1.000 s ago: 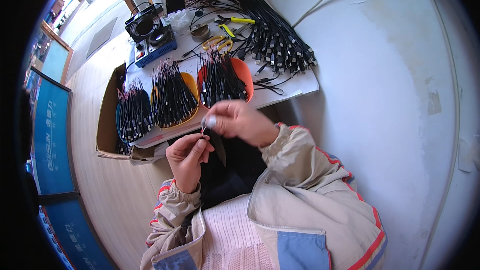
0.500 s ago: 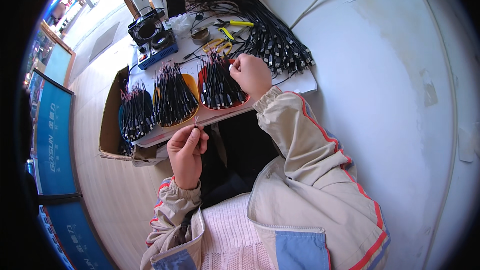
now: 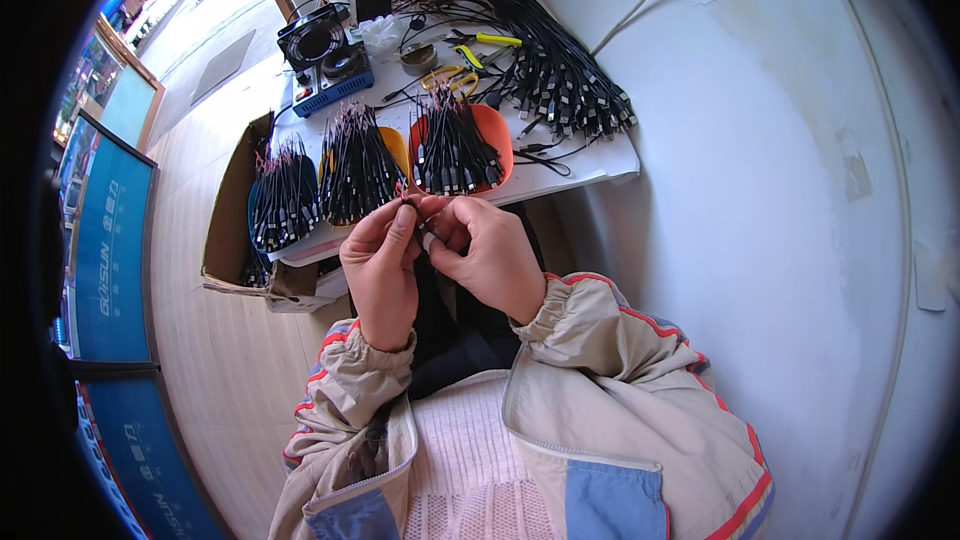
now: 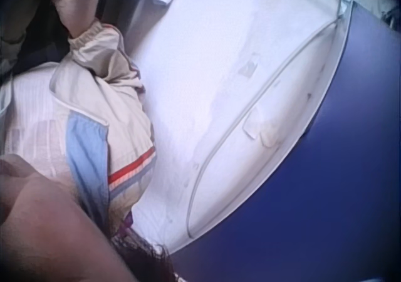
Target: The person repeatedly picks a black cable from a tray, strips the end with pliers, twists the exposed wires, and wraps the joint with white tape. Finished cables are placed into a cardboard box on the left. The process is repeated multiple times throughout the clip.
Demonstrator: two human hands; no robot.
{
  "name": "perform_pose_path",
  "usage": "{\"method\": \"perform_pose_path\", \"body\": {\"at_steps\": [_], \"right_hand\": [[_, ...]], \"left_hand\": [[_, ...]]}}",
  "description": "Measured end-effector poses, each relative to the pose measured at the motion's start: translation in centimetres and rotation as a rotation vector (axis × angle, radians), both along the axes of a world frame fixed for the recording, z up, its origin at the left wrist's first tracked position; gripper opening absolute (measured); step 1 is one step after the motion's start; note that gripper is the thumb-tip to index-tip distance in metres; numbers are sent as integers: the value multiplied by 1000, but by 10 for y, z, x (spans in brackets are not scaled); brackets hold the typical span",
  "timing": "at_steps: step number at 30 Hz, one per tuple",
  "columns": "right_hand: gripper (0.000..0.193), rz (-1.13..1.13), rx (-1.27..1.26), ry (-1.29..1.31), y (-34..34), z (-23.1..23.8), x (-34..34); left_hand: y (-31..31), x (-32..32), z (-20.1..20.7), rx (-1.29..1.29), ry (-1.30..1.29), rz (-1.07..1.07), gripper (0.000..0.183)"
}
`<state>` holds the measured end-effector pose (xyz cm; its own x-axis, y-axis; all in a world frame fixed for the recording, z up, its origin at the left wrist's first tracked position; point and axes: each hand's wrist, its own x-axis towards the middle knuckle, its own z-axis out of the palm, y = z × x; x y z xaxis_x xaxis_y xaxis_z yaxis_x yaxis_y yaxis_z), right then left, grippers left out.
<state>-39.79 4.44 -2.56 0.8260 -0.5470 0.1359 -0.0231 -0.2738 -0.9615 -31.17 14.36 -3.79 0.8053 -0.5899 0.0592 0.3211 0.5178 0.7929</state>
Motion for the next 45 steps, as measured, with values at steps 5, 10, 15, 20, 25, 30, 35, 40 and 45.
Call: {"method": "perform_pose_path", "body": {"at_steps": [5,10,15,20,25,30,35,40,45], "right_hand": [[19,147,37,-29,-1,1,-3],[16,189,293,-147,-31,10,-2],[15,268,328,-138,-37,10,0],[15,290,526,-205,-36,-2,-1],[14,417,924,-194,-36,-7,-2],[16,383,615,-99,-44,-1,-7],[12,451,1208,72,-52,-17,-1],[20,513,961,73,-85,-30,6],[26,-371,-442,225,-238,-24,57]], "left_hand": [[1,1,-9,28,-72,61,17],[6,1,-12,54,-22,-59,17],[6,0,-10,24,54,-211,16],[9,3,-9,19,101,-276,17],[10,5,-13,-59,237,-394,17],[12,8,-12,16,198,-480,16],[12,1,-10,251,-164,-350,15],[11,3,-17,266,-132,-309,13],[6,5,-20,202,-68,-347,14]]}}
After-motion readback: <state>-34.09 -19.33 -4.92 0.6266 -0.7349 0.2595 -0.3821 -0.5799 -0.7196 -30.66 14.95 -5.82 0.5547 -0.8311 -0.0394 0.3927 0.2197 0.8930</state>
